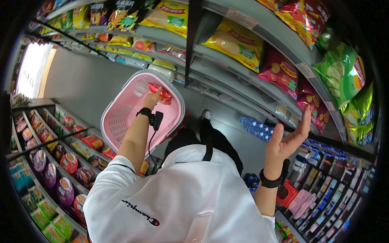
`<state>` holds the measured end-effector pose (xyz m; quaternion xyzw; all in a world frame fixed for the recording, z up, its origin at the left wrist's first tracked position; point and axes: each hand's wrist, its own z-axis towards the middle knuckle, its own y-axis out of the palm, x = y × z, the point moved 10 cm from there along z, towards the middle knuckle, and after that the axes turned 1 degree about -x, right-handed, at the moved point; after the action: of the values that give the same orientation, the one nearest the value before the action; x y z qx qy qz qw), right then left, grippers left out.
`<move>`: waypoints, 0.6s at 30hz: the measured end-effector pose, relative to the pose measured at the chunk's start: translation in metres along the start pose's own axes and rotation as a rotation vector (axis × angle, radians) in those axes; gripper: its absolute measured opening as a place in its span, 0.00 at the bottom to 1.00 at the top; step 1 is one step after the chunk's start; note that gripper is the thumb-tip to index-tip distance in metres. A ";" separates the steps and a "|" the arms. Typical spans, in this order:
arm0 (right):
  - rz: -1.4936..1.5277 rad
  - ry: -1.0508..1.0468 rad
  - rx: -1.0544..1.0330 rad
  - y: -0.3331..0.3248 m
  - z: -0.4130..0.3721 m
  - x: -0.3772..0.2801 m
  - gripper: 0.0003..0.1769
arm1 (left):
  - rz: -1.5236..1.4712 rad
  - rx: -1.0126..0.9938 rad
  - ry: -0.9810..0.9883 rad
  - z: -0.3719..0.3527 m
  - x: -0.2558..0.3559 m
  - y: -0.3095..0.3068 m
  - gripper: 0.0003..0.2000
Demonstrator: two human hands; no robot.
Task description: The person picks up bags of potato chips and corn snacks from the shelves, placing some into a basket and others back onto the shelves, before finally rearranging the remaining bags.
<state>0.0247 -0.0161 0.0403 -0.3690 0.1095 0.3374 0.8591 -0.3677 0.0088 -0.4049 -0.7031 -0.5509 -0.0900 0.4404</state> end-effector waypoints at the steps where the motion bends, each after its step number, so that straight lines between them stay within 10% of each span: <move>1: -0.008 0.023 0.000 -0.002 0.000 0.002 0.31 | 0.088 -0.027 0.003 0.018 -0.011 0.009 0.31; 10: -0.081 0.025 -0.130 0.025 0.006 -0.015 0.33 | 0.187 0.009 0.203 0.030 -0.036 0.014 0.23; 18: 0.225 0.010 -0.392 0.087 -0.010 -0.030 0.35 | -0.690 0.225 0.107 -0.116 0.003 -0.085 0.10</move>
<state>-0.0547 0.0052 -0.0027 -0.5159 0.0865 0.4441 0.7274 -0.3974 -0.0720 -0.2897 -0.4174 -0.7384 -0.2087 0.4869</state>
